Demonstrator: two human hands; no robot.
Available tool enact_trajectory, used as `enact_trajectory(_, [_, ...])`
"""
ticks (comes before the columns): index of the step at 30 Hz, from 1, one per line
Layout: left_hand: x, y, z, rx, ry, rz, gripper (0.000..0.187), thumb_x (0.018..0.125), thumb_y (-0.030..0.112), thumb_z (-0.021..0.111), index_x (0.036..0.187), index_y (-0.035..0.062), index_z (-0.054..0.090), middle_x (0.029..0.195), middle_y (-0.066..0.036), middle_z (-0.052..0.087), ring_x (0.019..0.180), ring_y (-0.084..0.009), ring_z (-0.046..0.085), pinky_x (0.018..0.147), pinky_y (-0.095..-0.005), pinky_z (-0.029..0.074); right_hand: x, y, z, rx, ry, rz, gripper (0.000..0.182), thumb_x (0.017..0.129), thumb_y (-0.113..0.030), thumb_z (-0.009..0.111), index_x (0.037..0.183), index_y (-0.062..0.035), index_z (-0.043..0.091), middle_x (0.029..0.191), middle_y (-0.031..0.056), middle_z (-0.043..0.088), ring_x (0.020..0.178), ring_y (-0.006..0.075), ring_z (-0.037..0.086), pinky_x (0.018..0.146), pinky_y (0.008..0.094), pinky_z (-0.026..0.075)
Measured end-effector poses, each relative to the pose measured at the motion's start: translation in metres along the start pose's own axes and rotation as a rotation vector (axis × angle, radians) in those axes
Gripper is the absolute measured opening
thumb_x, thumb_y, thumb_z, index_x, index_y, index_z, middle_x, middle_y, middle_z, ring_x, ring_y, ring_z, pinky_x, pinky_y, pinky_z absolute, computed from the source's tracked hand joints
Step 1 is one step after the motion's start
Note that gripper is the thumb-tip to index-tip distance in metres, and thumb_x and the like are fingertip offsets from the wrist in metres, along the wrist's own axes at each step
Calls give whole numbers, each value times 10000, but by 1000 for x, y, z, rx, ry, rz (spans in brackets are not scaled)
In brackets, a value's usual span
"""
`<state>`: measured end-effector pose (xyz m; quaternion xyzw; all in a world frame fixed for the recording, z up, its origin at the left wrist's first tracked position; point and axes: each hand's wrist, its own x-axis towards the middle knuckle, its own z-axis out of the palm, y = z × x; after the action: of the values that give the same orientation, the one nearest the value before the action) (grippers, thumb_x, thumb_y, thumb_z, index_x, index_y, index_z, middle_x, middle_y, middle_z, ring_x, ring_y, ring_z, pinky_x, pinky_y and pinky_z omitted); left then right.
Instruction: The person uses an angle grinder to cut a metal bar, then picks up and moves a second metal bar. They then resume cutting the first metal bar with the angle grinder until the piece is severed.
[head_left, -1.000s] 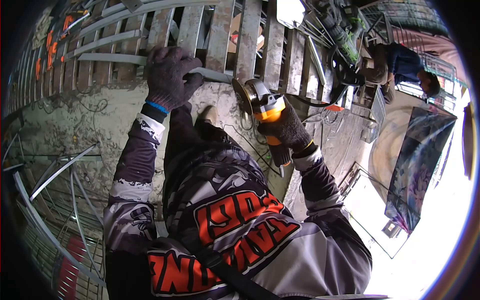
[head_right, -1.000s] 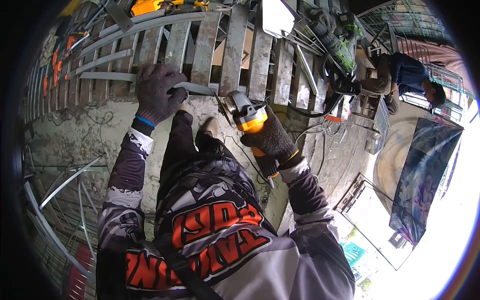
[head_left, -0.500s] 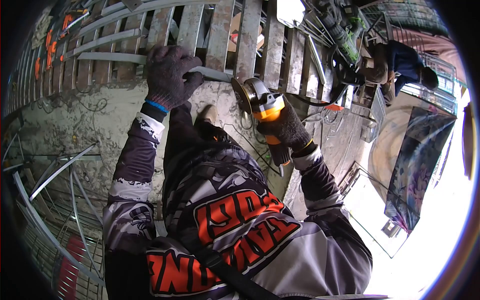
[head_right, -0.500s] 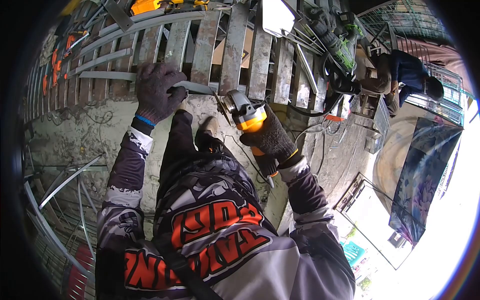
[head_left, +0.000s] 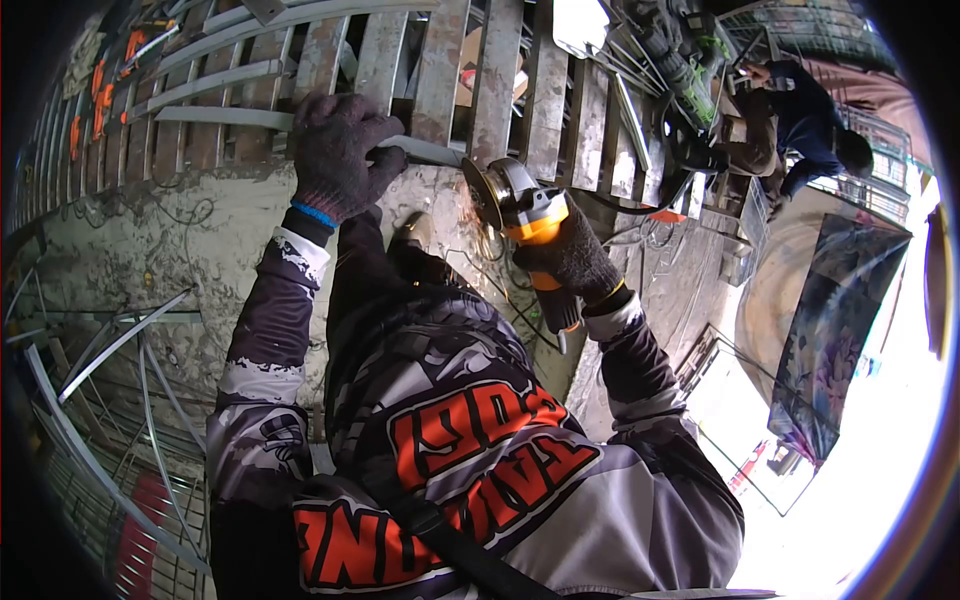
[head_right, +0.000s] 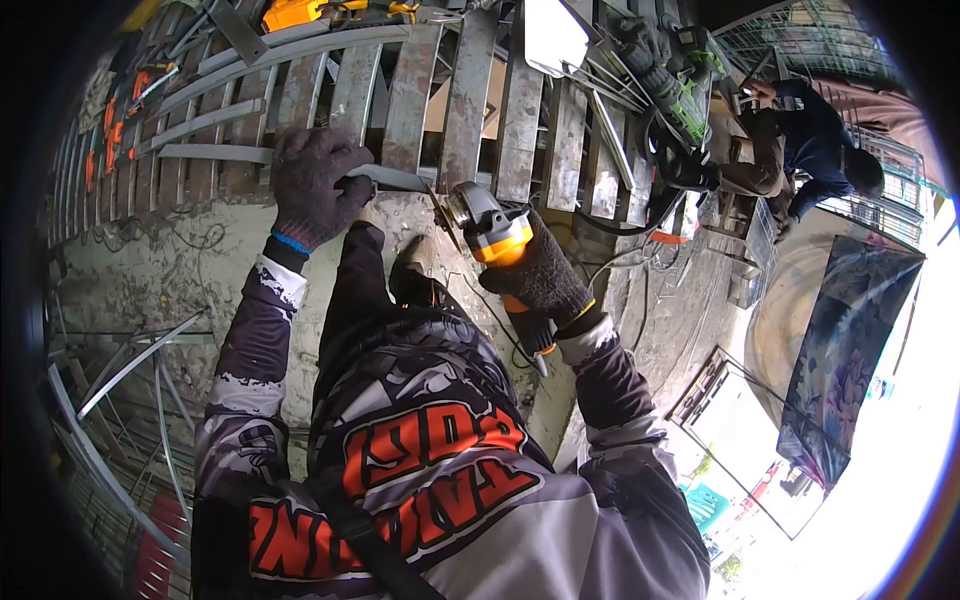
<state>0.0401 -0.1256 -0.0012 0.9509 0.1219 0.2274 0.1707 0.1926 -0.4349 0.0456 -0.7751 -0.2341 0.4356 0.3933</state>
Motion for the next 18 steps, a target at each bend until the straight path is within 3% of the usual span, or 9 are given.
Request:
enact_trajectory(13, [0,0,0,12,20,28,260,715,313,786,956,216,789,1036,-8,667,1047,-283,599,1028,-491,436,3,8,0,-20,-4,-48,698,667,-99,940,1245,-65,552,1139,92,671,1046,220,641,958,402,538])
enact_trajectory(18, [0,-1,0,0,25,26,258,714,307,788,954,214,789,1026,-10,666,1042,-283,602,1025,-489,439,2,-1,-2,83,-79,-45,733,700,-78,936,1298,-60,512,1189,91,670,1079,223,644,976,400,530])
